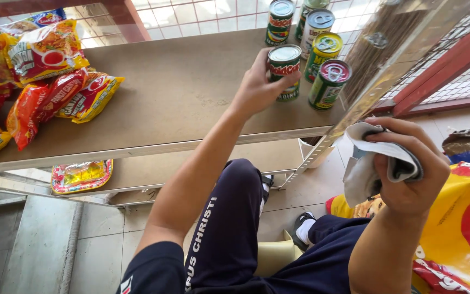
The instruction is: Wiping canned goods with a cloth and organizing them on a store shelf.
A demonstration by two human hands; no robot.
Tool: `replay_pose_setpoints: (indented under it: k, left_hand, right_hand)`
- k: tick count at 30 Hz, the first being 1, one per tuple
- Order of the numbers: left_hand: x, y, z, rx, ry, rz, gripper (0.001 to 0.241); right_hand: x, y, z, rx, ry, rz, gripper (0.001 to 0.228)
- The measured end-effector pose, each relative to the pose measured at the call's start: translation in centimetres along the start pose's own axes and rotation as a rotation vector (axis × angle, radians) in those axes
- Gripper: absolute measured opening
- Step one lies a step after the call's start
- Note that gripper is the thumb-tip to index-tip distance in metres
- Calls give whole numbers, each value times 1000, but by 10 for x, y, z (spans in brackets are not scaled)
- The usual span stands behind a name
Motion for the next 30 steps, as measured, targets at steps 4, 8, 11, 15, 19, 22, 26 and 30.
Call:
replay_pose_setpoints:
  k: [4, 8, 11, 15, 19, 22, 26, 30]
  left_hand:
    - [-43, 11, -29, -313, 101, 68, 80]
    - [-72, 14, -53, -371, 96, 69, 74]
    - [-84, 10, -61, -396, 111, 115, 71]
    - [-81, 3, -54, -472, 141, 154, 73]
    - [-67, 1, -31, -680, 325, 150, 91]
    - [-36, 2, 34, -859, 681, 201, 85]
    - [23, 7, 159, -869, 1050, 127, 31]
    - [59, 1, 247, -951, 1446, 120, 17]
  right_hand:
    - [6, -19, 4, 49, 40, 3, 22]
    - [12, -39, 8, 79, 69, 19, 23]
    - [12, -52, 11, 105, 32, 38, 25]
    - [12, -53, 18, 91, 43, 55, 25]
    - [10, -38, 21, 7, 73, 3, 24]
    - [7, -25, 19, -38, 92, -22, 23]
    - [8, -11, 17, -35, 86, -59, 21]
    - [8, 4, 24, -3, 99, -102, 25]
Point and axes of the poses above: each hand's wrist, its own x-axis away from the middle knuckle, its own y-axis out of the palm, z = x × y, the point moved 5 cm from there along -x, towards the middle knuckle, and after that the axes turned 11 degrees about z, right-handed, at the moved point
